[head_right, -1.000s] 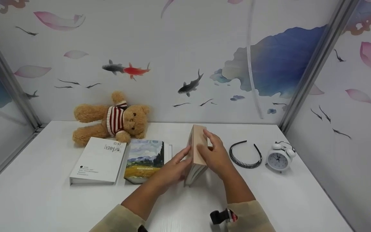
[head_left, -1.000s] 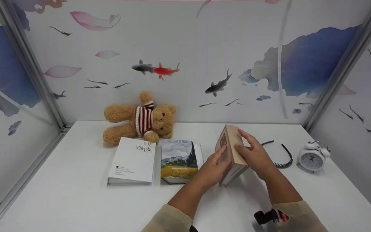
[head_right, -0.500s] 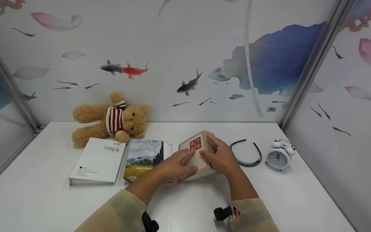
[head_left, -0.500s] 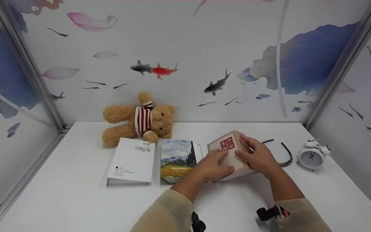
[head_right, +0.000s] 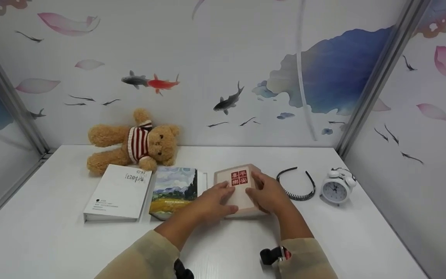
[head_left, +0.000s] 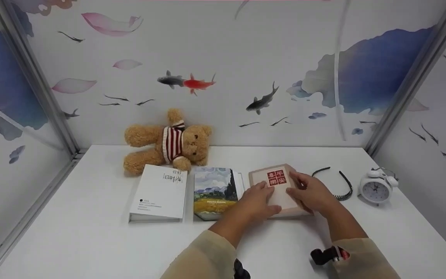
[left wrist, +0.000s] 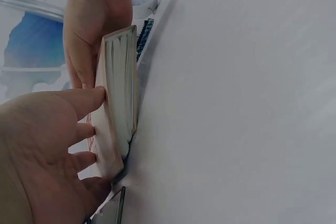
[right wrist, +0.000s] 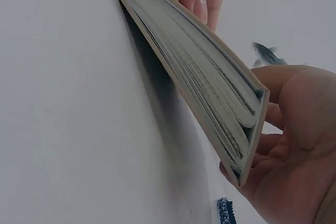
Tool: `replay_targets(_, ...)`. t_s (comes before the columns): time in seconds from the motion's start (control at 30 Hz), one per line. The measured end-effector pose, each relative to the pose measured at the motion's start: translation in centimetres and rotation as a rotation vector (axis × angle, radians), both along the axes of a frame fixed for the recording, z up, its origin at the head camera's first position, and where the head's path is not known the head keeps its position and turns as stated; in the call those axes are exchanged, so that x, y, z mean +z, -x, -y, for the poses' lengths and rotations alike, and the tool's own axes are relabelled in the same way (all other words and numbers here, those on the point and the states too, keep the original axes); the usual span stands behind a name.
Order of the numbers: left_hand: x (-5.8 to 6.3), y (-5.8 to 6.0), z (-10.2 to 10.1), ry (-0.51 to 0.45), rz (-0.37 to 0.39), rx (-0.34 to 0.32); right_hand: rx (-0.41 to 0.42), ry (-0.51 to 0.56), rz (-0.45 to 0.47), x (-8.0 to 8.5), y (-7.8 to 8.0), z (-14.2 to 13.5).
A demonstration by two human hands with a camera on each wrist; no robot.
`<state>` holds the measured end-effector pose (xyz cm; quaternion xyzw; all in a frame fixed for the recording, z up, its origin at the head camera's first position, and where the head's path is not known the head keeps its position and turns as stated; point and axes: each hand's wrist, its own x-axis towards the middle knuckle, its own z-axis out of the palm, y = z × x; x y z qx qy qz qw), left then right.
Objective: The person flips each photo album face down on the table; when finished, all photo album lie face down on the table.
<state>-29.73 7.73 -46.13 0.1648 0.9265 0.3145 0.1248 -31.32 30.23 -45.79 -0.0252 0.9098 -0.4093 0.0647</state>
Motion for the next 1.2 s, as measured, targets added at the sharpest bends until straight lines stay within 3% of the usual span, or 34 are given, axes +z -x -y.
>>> replay_targets(0.23,-0.4,-0.2,-0.6,0.038,-0.055,-0.009,0.004,0.019,0.028,-0.6,-0.1,-0.2)
replay_targets(0.5,-0.4,-0.2,-0.6,0.042,-0.059,-0.015,-0.030,0.027,0.078,-0.6,0.0,0.0)
replay_targets(0.73,-0.6,-0.1,0.1,-0.048,-0.097,0.004,-0.061,0.052,0.069,-0.5,-0.1,0.5)
replay_targets(0.97,0.9,-0.5,3.3,-0.201,-0.164,0.029,-0.036,0.092,-0.029,1.2,-0.7,2.9)
replay_targets(1.2,1.5,-0.9,8.2,-0.290,-0.127,0.162,0.053,0.102,-0.169,1.5,-0.6,7.3)
